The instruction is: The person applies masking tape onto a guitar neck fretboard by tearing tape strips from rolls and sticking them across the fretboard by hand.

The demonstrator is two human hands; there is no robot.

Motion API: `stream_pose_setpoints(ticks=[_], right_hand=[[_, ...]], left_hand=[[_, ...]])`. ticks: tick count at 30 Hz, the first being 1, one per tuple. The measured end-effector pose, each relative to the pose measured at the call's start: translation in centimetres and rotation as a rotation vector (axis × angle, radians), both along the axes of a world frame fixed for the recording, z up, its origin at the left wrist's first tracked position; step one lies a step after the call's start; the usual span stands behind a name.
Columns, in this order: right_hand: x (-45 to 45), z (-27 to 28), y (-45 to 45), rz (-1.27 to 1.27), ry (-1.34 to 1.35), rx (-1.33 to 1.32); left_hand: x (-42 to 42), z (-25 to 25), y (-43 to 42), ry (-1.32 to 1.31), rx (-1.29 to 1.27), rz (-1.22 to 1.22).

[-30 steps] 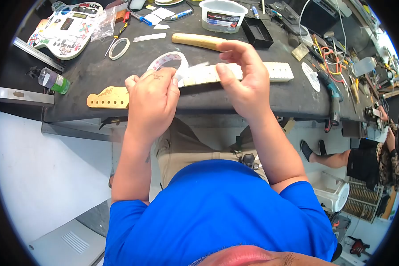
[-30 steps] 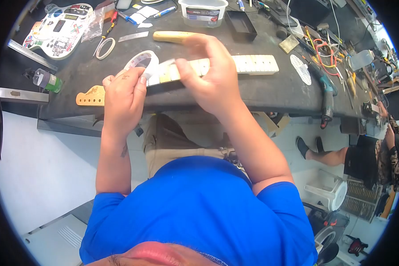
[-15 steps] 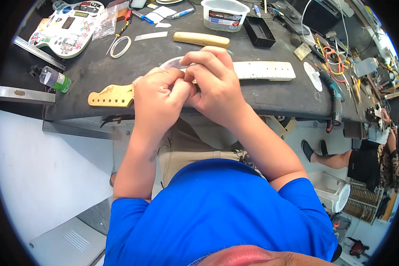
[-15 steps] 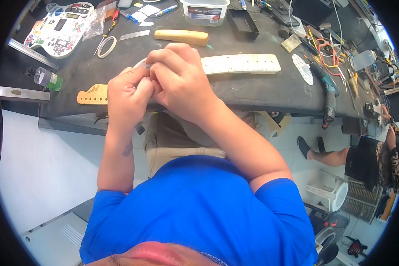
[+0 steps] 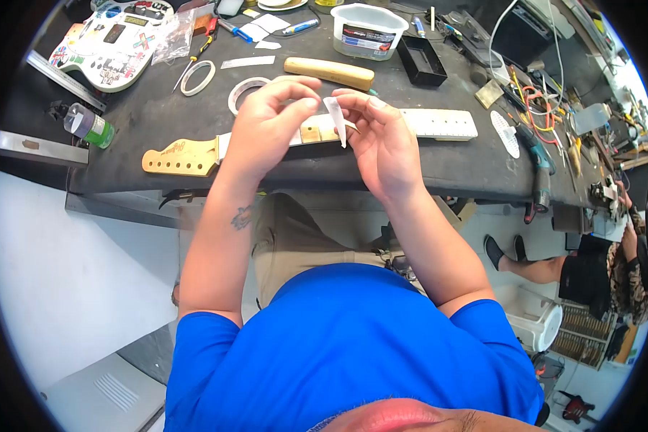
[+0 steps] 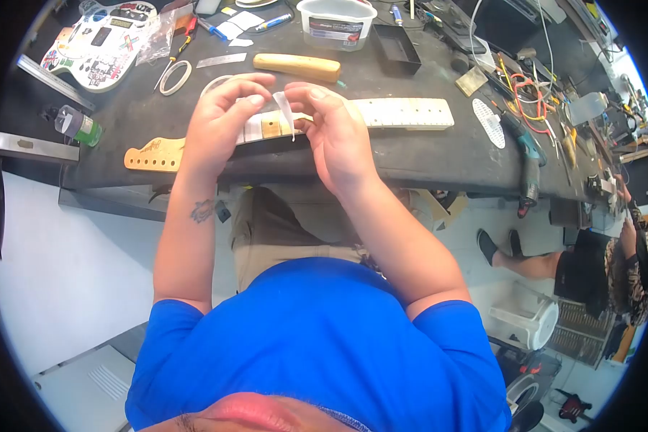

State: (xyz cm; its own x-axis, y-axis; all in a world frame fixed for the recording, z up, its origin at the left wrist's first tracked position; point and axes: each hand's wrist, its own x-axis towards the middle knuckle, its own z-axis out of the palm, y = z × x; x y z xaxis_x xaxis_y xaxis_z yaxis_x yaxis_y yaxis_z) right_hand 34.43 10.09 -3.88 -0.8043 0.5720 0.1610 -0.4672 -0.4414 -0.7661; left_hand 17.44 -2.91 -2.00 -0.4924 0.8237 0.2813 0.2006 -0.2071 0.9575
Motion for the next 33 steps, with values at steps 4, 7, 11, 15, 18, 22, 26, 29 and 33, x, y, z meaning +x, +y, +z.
stream_pose_setpoints(ticks=[4,7,11,15,18,22,26,29,33], right_hand=[[-0.4,-0.4,0.0,0.038,0.0,0.037],[-0.2,-0.2,-0.3,0.022,-0.011,0.087],[-0.2,-0.4,-0.1,0.047,-0.018,0.082],[0.0,-0.3,0.3,0.046,-0.054,0.115],[0.0,0.1,0.0,-0.235,-0.308,0.56],[-0.2,-0.2,0.8,-0.439,-0.365,1.323],[-0.9,-1.1,0.3,-0.444,-0.277,1.547],[-1.5,-1.9,0.0,-0.494,-0.237,1.585],[-1.6,-2.6,0.1,-0.51,-0.226,1.576]], left_hand=[[-0.1,-0.3,0.7,0.066,-0.032,0.021],[-0.7,-0.4,0.7,0.021,-0.019,-0.01],[-0.9,0.1,0.6,-0.013,-0.046,-0.034],[-1.2,0.2,0.7,0.107,-0.069,-0.017],[-2.5,0.1,1.0,0.206,-0.189,0.023],[-5.4,-1.1,1.7,0.258,-0.339,-0.07],[-5.6,-1.7,1.8,0.296,-0.401,-0.085],[-5.6,-1.9,1.7,0.357,-0.387,-0.052],[-5.3,-1.9,1.5,0.407,-0.393,-0.036]])
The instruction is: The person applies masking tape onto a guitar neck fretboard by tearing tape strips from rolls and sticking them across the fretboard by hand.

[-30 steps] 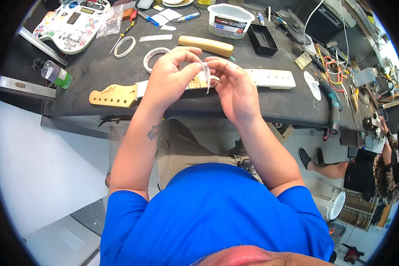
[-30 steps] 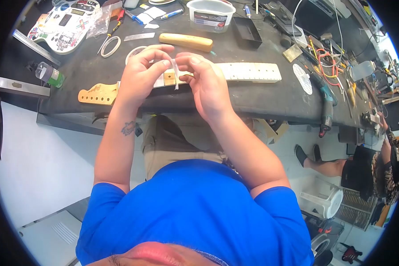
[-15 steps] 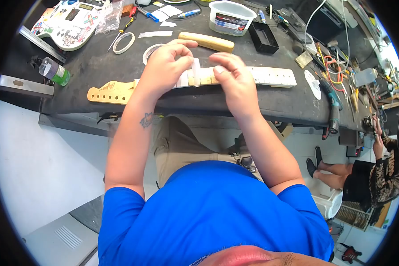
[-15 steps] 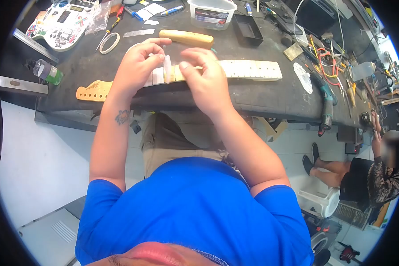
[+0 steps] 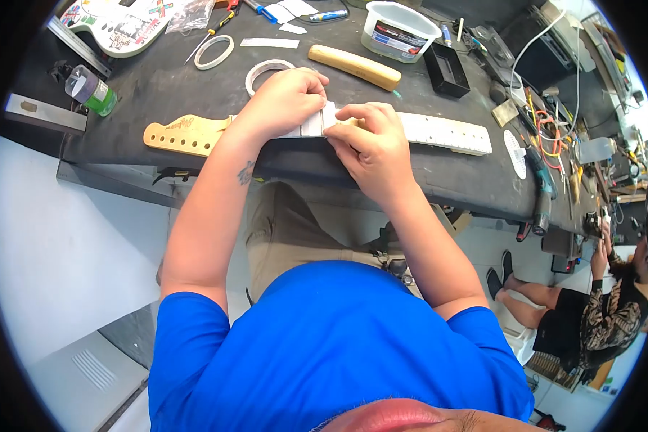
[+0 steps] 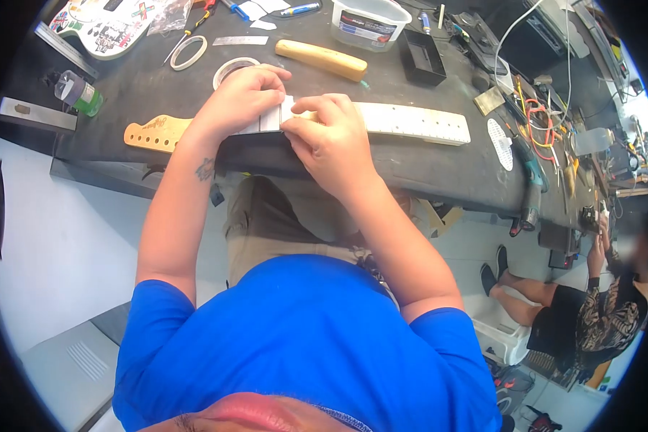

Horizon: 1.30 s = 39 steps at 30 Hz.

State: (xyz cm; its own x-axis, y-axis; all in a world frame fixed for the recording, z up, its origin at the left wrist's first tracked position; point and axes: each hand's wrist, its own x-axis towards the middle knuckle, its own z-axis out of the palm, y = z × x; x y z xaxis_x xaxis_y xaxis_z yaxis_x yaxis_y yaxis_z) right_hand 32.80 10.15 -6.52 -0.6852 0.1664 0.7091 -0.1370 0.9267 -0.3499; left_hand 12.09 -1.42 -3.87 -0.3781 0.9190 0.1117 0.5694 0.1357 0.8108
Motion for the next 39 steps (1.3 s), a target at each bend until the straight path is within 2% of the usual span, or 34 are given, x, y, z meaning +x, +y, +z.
stream_pose_setpoints(ticks=[9,39], right_hand=[[-0.11,-0.13,0.13,0.03,0.031,0.029],[-0.04,0.24,-0.09,0.022,0.033,0.057]], left_hand=[[0.07,-0.31,0.43,0.104,-0.019,0.018],[0.14,-0.67,0.58,0.163,-0.019,0.036]])
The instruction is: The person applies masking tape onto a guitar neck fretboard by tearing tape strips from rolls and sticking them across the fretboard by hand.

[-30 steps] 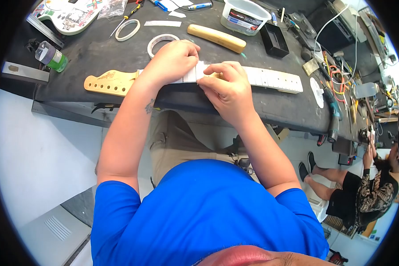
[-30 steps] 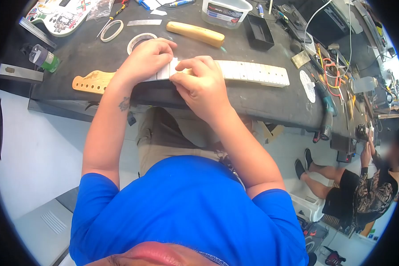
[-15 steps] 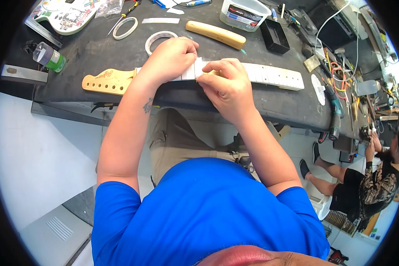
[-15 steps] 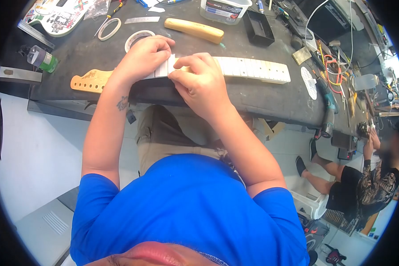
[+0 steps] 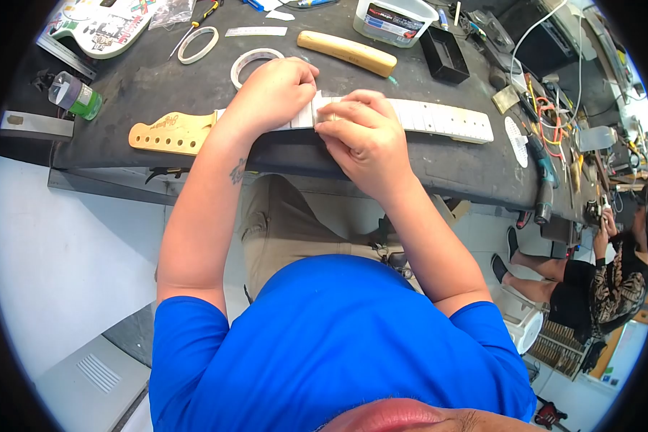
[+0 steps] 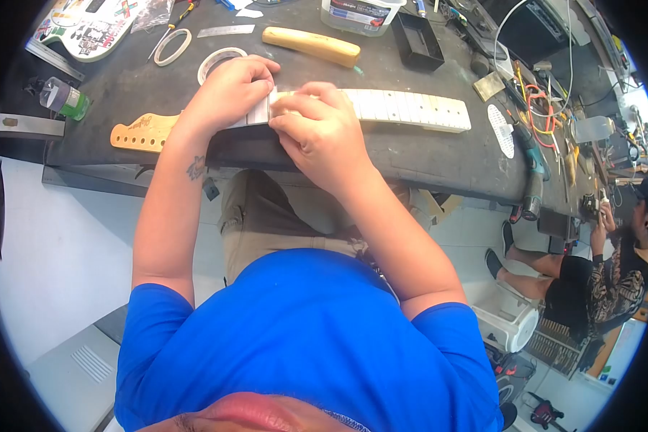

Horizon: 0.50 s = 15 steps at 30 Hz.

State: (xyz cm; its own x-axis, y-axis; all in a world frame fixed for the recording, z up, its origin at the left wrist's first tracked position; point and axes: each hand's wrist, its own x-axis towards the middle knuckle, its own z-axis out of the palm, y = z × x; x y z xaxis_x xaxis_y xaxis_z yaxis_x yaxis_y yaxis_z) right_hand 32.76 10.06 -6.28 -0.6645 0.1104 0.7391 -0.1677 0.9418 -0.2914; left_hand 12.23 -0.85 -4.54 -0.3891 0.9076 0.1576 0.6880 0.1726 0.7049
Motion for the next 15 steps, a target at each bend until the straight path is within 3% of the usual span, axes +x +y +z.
stream_pose_setpoints(ticks=[15], right_hand=[[-0.2,-0.7,0.1,0.03,-0.031,-0.018]], left_hand=[[-0.1,-0.3,0.1,0.009,-0.007,0.018]])
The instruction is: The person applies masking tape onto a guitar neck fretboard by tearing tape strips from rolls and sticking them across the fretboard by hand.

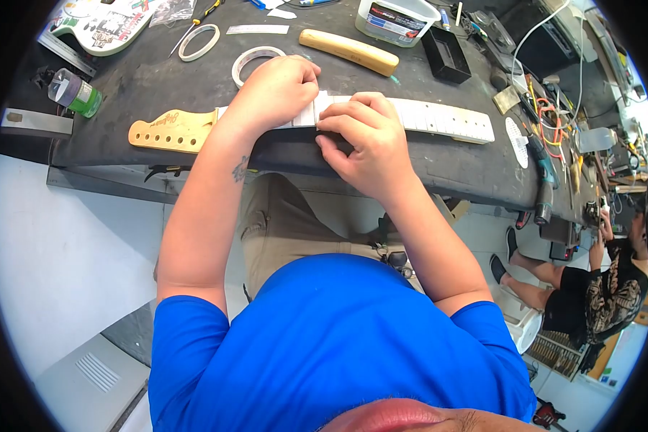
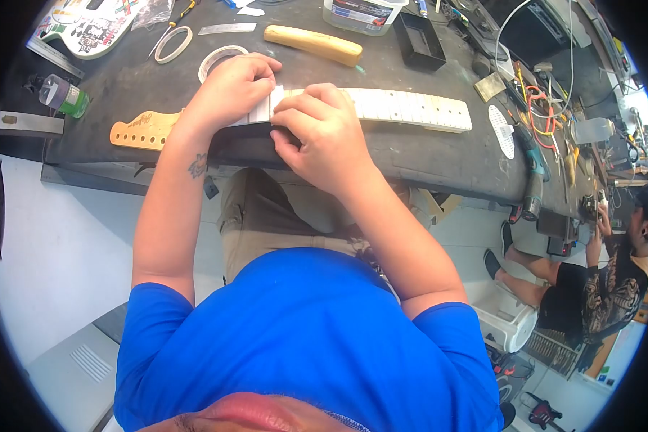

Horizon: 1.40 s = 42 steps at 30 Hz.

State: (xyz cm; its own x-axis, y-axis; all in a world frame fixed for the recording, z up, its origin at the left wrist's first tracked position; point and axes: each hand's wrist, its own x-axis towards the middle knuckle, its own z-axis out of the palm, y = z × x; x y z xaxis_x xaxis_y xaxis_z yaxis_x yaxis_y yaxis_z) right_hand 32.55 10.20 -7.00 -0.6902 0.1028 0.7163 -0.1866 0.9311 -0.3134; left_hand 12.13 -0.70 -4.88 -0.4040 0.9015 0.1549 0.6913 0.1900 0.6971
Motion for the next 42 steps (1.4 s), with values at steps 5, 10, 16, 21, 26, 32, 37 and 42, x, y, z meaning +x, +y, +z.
stream_pose_setpoints(ticks=[5,10,16,21,26,32,37,42], right_hand=[[0.2,0.7,-0.7,-0.062,-0.035,0.053],[0.2,0.5,-0.9,-0.093,-0.042,0.095],[1.0,0.0,-0.1,0.021,0.033,0.028],[2.1,0.4,0.4,0.054,0.089,-0.183],[1.8,0.5,0.3,0.043,0.101,-0.234],[1.5,0.2,0.3,0.044,0.063,-0.193],[1.4,0.3,0.2,0.039,0.051,-0.191],[1.4,0.4,0.1,0.036,0.055,-0.167]], left_hand=[[0.2,0.4,0.1,-0.005,-0.016,0.018],[0.2,0.4,0.2,-0.026,-0.027,0.031],[0.3,0.5,0.1,-0.005,-0.038,0.034],[2.3,0.7,-0.5,0.08,0.078,0.189],[2.7,0.1,-2.2,0.249,0.349,-0.021],[2.5,-0.4,-1.9,0.261,0.304,-0.033],[2.1,-0.7,-1.2,0.214,0.144,0.008],[2.4,-0.8,-0.3,0.333,0.025,0.047]])
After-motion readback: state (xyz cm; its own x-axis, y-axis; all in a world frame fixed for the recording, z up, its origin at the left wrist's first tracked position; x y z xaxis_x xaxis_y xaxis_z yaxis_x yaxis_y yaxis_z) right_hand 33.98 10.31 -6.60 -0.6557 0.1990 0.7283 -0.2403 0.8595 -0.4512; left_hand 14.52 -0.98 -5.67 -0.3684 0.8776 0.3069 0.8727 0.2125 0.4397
